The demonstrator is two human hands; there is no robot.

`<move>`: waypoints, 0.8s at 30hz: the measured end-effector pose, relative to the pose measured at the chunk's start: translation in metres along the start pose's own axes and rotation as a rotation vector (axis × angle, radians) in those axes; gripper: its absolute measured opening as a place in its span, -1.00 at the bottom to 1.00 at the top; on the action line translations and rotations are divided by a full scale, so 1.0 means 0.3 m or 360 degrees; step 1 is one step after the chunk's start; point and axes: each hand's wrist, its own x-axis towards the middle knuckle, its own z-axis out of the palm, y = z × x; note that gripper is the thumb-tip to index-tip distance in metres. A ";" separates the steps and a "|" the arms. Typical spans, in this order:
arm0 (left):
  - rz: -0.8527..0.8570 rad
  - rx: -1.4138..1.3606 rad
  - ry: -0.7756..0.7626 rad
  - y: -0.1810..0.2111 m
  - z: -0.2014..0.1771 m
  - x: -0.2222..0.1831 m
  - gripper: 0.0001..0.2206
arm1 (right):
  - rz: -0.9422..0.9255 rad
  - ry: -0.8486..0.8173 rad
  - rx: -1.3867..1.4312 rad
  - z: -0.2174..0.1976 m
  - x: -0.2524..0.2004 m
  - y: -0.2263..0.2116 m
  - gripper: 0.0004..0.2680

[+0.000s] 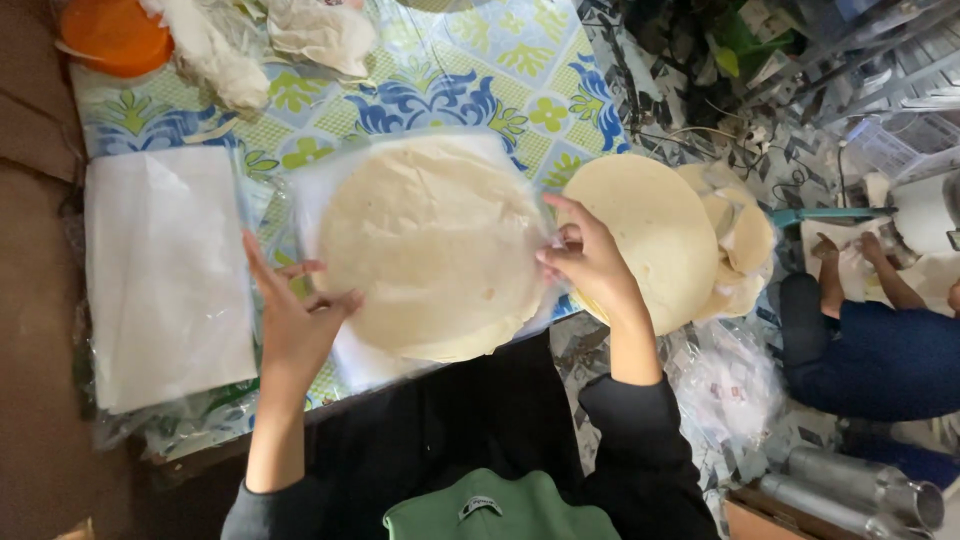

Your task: The person stacks flatbreads on a table and places them into plastic bags by hand.

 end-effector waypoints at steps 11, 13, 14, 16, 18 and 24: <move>-0.0084 0.0014 -0.0001 -0.047 -0.029 -0.048 0.07 | -0.0068 -0.0047 -0.0003 -0.018 -0.048 0.131 -0.55; -0.0103 0.0158 0.0010 -0.017 -0.025 -0.051 0.06 | -0.0057 -0.0020 -0.0030 -0.012 -0.060 0.110 -0.55; 0.0028 0.0319 0.0087 -0.002 -0.019 -0.054 0.02 | -0.0067 0.0045 -0.0175 -0.007 -0.068 0.091 -0.54; 0.0159 0.0480 0.0164 0.025 0.010 -0.050 -0.01 | -0.0077 0.0110 -0.0320 0.011 -0.069 0.068 -0.53; 0.0735 0.1036 0.0325 0.044 0.062 -0.041 -0.16 | -0.0480 0.0372 -0.0948 0.029 -0.061 0.059 -0.52; 0.1034 0.1366 0.0117 -0.011 0.303 0.093 -0.31 | -0.0811 0.0443 -0.1525 0.288 0.057 0.056 -0.55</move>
